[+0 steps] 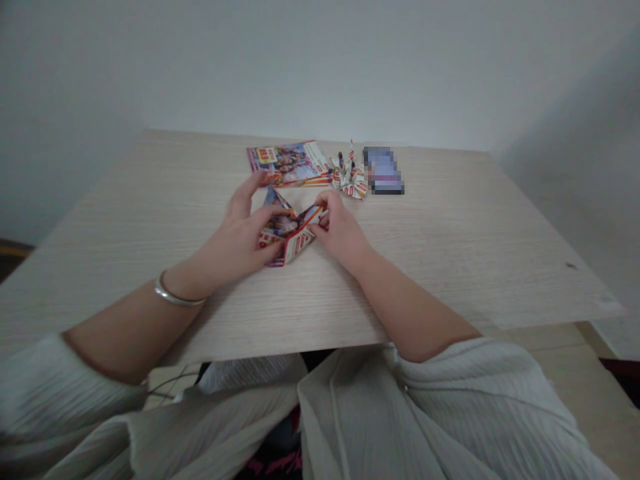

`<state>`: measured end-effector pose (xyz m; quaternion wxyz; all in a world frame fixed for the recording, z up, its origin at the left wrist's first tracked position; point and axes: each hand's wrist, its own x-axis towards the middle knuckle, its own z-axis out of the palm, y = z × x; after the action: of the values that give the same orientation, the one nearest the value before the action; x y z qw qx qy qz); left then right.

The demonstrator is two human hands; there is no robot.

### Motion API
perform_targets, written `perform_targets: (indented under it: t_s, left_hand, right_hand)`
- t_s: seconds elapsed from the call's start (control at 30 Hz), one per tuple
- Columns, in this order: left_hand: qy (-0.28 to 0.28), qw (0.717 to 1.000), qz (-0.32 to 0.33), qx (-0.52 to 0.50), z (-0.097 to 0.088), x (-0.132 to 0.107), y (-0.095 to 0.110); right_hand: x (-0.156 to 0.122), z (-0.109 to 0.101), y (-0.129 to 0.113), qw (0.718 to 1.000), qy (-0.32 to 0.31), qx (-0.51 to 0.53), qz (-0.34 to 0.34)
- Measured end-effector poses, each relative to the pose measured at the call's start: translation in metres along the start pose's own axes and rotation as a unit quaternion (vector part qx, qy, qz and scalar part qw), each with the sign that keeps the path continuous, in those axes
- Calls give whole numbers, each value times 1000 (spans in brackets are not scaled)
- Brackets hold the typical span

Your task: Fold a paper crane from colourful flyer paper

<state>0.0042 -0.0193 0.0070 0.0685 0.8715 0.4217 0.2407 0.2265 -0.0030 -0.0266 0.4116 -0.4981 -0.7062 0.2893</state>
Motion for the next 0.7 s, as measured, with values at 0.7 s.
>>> perform_targets:
  t_s: [0.7]
  left_hand:
    - [-107,992,-61,-21,-4,3,0]
  right_hand:
    - [0,-20,0,982,-151,-83,-78]
